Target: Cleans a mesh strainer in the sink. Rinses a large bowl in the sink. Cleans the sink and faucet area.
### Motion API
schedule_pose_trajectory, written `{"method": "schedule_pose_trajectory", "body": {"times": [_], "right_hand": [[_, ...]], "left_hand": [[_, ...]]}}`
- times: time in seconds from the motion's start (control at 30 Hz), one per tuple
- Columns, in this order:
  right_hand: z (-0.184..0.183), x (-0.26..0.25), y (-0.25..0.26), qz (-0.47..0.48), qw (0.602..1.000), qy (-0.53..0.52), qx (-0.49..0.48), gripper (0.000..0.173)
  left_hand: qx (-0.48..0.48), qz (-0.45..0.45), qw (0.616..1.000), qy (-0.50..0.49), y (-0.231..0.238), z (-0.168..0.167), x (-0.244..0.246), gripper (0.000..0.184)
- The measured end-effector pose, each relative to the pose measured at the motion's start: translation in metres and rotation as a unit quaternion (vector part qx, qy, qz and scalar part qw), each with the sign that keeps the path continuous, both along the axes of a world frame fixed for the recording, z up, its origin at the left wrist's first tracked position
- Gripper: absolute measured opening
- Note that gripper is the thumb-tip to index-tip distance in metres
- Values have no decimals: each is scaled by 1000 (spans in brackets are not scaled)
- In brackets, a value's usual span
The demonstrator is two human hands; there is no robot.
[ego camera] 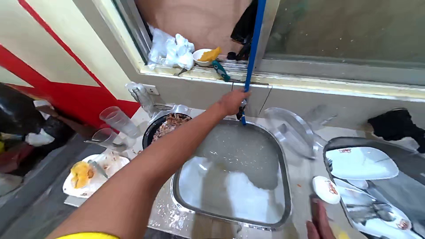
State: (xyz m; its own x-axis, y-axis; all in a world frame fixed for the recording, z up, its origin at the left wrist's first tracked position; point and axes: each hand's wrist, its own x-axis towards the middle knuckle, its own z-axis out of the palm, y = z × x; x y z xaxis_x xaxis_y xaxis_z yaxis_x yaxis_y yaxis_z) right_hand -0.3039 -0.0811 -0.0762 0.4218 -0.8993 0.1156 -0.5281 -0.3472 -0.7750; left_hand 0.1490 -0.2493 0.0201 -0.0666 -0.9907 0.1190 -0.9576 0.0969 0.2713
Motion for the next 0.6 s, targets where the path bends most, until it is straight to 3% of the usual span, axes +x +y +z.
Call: {"method": "schedule_pose_trajectory", "body": {"times": [0.1, 0.2, 0.27, 0.33, 0.4, 0.47, 0.5, 0.53, 0.6], "right_hand": [[2, -12, 2, 62, 981, 172, -65, 49], [16, 1, 27, 43, 982, 120, -140, 50], [29, 12, 37, 85, 979, 123, -140, 50], [39, 25, 49, 133, 972, 164, -99, 52], [43, 40, 76, 124, 969, 164, -136, 51], [60, 60, 104, 124, 962, 177, -165, 51], [72, 72, 115, 132, 962, 179, -156, 51], [82, 87, 124, 143, 964, 168, -147, 51], [92, 118, 142, 169, 960, 103, -199, 52]], "left_hand": [[-37, 52, 994, 91, 87, 3, 4, 54], [-97, 80, 986, 112, 219, 14, 30, 38], [-168, 140, 963, 158, 336, 31, 45, 35], [-210, 216, 919, 254, 464, 51, 58, 36], [-238, 265, 871, 339, 596, 50, 74, 40], [-262, 286, 793, 470, 730, 23, 84, 50], [-282, 295, 731, 547, 794, 0, 84, 49], [-320, 316, 649, 614, 856, -32, 81, 47], [-395, 419, 472, 667, 968, -131, 69, 34]]}}
